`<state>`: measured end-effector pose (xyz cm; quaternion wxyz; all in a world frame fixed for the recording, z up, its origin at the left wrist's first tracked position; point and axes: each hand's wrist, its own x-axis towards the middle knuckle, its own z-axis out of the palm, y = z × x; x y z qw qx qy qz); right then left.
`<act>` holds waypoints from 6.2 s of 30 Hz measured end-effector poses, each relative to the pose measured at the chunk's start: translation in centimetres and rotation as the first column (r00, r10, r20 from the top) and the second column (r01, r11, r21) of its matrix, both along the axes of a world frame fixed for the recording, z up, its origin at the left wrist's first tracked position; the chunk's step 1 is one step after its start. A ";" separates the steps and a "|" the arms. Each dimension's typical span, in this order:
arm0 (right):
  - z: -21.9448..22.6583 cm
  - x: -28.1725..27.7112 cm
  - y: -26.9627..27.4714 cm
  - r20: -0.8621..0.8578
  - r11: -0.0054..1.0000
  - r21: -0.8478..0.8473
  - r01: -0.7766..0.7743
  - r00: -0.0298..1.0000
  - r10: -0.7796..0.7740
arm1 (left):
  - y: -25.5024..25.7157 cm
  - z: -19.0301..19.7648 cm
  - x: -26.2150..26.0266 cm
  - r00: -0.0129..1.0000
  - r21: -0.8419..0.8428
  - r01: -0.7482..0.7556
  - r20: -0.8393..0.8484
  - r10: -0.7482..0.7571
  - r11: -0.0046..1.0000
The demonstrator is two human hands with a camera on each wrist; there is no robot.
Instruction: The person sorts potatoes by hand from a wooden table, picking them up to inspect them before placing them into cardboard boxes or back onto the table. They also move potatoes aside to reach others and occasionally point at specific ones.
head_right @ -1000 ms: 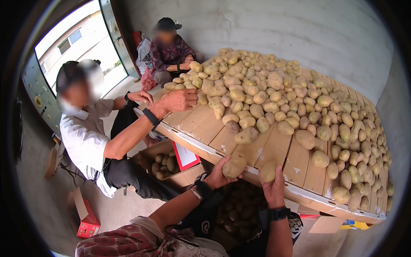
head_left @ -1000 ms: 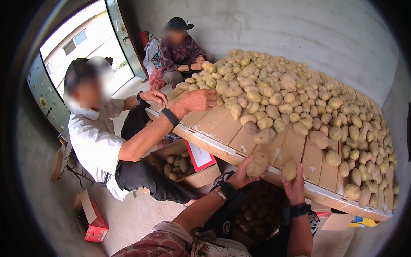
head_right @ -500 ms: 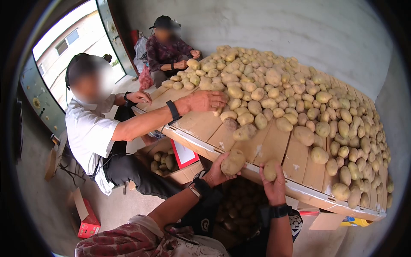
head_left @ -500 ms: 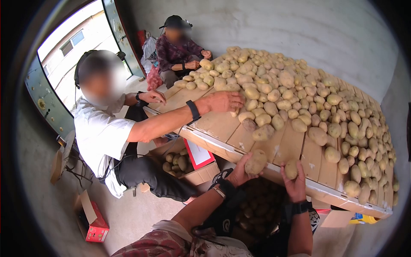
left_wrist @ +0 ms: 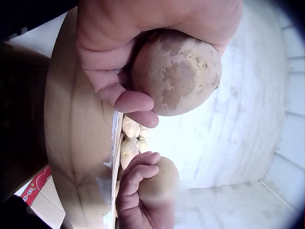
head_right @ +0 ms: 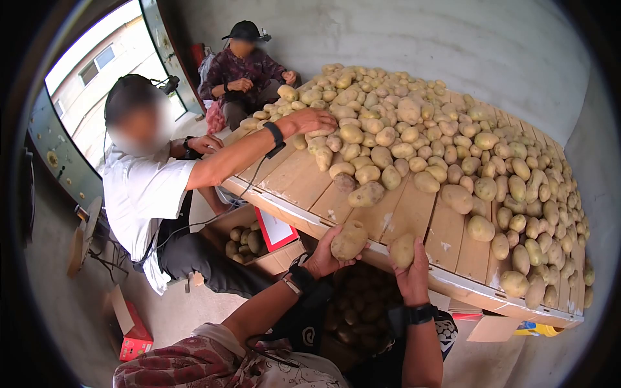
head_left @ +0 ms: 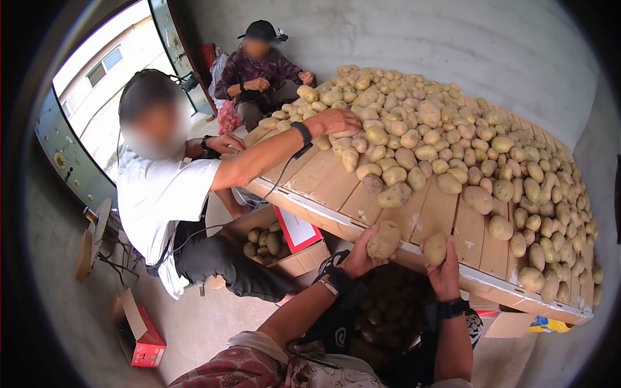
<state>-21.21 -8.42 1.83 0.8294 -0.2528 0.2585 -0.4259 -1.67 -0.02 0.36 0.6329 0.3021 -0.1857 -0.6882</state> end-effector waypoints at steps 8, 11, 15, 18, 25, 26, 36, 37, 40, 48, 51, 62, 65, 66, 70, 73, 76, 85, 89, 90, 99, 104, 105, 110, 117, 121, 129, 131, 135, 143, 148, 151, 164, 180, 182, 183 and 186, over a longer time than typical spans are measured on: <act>-0.9 -0.1 -0.4 -0.008 0.999 0.020 -0.039 0.999 0.039 | -0.1 -0.1 0.0 1.000 -0.013 0.008 0.011 -0.008 1.000; -0.6 0.1 -0.1 -0.004 1.000 0.006 -0.028 1.000 0.028 | 0.0 0.0 0.0 1.000 -0.004 0.006 0.015 -0.006 1.000; -0.6 0.1 -0.1 0.008 0.999 0.006 -0.044 0.999 0.044 | -0.1 -0.1 0.1 1.000 -0.001 0.012 0.021 -0.012 1.000; 0.3 0.0 0.0 0.147 0.988 0.114 -0.103 0.985 0.086 | -0.2 -0.2 0.1 1.000 -0.011 0.019 0.009 -0.019 1.000; 0.0 -0.1 -0.6 0.089 0.993 0.114 -0.039 0.996 0.029 | -0.4 -0.5 0.3 1.000 -0.020 0.027 -0.006 -0.027 0.999; 0.1 -0.1 -0.5 0.080 0.993 0.113 -0.039 0.996 0.030 | -0.3 -0.5 0.3 1.000 -0.016 0.023 -0.001 -0.023 1.000; -0.1 0.1 -0.2 0.055 0.992 0.112 -0.050 0.998 0.044 | -0.3 -0.4 0.3 1.000 -0.011 0.027 -0.002 -0.027 1.000; -0.2 0.0 -0.3 0.055 0.992 0.112 -0.050 0.997 0.044 | -0.3 -0.5 0.3 1.000 -0.011 0.027 -0.002 -0.027 1.000; -0.3 0.0 -0.3 0.096 0.991 0.115 -0.063 0.994 0.052 | -0.2 -0.5 0.3 1.000 -0.011 0.027 0.000 -0.027 1.000; -0.1 0.0 -0.2 0.122 0.989 0.133 -0.058 0.992 0.042 | -0.3 -0.5 0.2 1.000 -0.017 0.019 0.007 -0.018 1.000; -0.1 0.0 -0.3 0.151 0.988 0.150 -0.029 0.989 0.006 | -0.3 -0.4 0.2 1.000 0.003 0.013 0.017 -0.013 1.000; -0.7 -0.4 -0.9 0.189 0.985 0.159 -0.064 0.981 0.033 | -0.2 0.1 0.0 1.000 -0.007 0.008 0.006 -0.008 1.000; -0.5 -0.3 -0.7 0.104 0.991 0.120 -0.058 0.994 0.046 | -0.3 -0.1 0.2 1.000 -0.005 0.005 0.025 -0.005 1.000; -0.4 -0.3 -0.5 0.026 0.996 0.082 -0.046 0.999 0.044 | -0.3 -0.1 0.2 0.999 -0.003 0.006 0.039 -0.006 1.000; -0.2 0.2 -0.2 0.016 0.990 0.133 -0.051 0.999 0.049 | -0.3 -0.1 0.2 1.000 -0.018 0.016 0.020 -0.016 1.000; -0.6 0.2 -0.4 0.131 0.980 0.147 -0.137 0.984 0.118 | -0.3 -0.2 0.2 1.000 -0.029 0.008 0.027 -0.007 1.000; -0.7 0.1 -0.3 0.134 0.984 0.152 -0.093 0.988 0.072 | -0.4 -0.4 0.4 1.000 -0.030 0.002 0.022 -0.001 1.000; -0.2 -0.1 -0.3 0.190 0.976 0.107 -0.187 0.968 0.165 | -0.4 -0.3 0.4 1.000 -0.016 0.012 0.017 -0.012 1.000; -0.7 -0.2 -0.5 0.143 0.983 0.039 -0.181 0.974 0.173 | -0.4 -0.3 0.4 1.000 -0.014 0.019 0.021 -0.018 1.000; -0.7 -0.1 -0.4 0.070 0.988 0.041 -0.147 0.987 0.144 | -0.3 -0.2 0.4 1.000 -0.008 0.018 0.024 -0.017 1.000; -0.4 0.0 -0.5 0.198 0.977 0.098 -0.188 0.966 0.166 | -0.4 0.4 0.1 0.999 -0.002 -0.008 0.035 0.008 1.000; -1.2 0.1 -0.5 0.087 0.995 0.082 -0.047 0.995 0.040 | -0.5 -0.3 0.4 1.000 -0.008 -0.002 0.021 0.002 1.000; -1.2 0.1 -0.5 0.035 0.997 0.081 -0.013 0.999 0.010 | -0.6 -0.2 0.4 1.000 -0.028 0.007 0.024 -0.006 1.000; -0.3 -0.5 -0.9 0.223 0.969 0.092 -0.230 0.953 0.205 | -0.6 -0.3 0.4 0.999 -0.012 -0.006 0.035 0.006 1.000; -0.3 0.3 -0.1 -0.029 0.992 0.073 -0.105 0.994 0.107 | -0.5 -0.1 0.4 0.999 -0.011 0.008 0.042 -0.008 1.000; -1.0 0.3 -0.4 0.020 0.988 0.069 -0.141 0.990 0.140 | -0.5 0.3 0.2 0.999 -0.011 -0.002 0.045 0.002 1.000; -0.4 -0.3 0.0 -0.056 0.991 -0.078 -0.112 0.993 0.108 | -0.7 -0.4 0.6 1.000 -0.043 0.016 0.013 -0.016 0.999; -0.4 -0.2 -0.1 -0.047 0.989 -0.090 -0.117 0.993 0.113 | -0.6 -0.3 0.6 1.000 -0.030 0.010 0.020 -0.009 0.999; -0.5 -0.4 -0.5 0.128 0.992 0.056 -0.116 0.986 0.108 | -0.7 -0.3 0.5 1.000 -0.011 0.005 0.024 -0.004 1.000; -0.6 -0.9 -1.2 0.242 0.963 0.195 -0.185 0.961 0.136 | -0.6 0.1 0.2 0.998 0.017 -0.040 0.039 0.039 0.999; -0.4 -0.6 -1.2 0.253 0.965 0.239 -0.110 0.966 0.048 | -0.5 0.2 0.4 1.000 0.027 -0.019 0.021 0.018 0.999; 0.2 -1.0 -1.2 0.241 0.971 0.212 -0.113 0.969 0.060 | -0.6 0.2 0.2 0.998 0.013 -0.015 0.053 0.015 1.000; -0.3 -0.6 -1.3 0.315 0.965 0.243 -0.100 0.949 0.019 | -0.7 -0.3 0.6 1.000 -0.029 0.021 0.001 -0.021 0.999; -0.7 -1.0 -1.5 0.339 0.966 0.245 -0.086 0.941 -0.002 | -0.7 0.2 0.0 0.999 0.048 -0.042 0.034 0.040 0.998; -0.7 -0.8 -1.5 0.339 0.964 0.250 -0.086 0.941 -0.004 | -0.7 -0.2 0.2 0.999 0.042 -0.025 0.035 0.024 0.999; -0.6 -0.7 -1.5 0.326 0.964 0.254 -0.080 0.945 -0.008 | -0.8 -0.1 0.4 0.999 0.034 -0.009 0.038 0.008 0.999; -0.6 -0.8 -1.5 0.310 0.966 0.248 -0.077 0.951 -0.004 | -0.7 -0.3 0.2 1.000 0.037 -0.016 0.021 0.015 0.999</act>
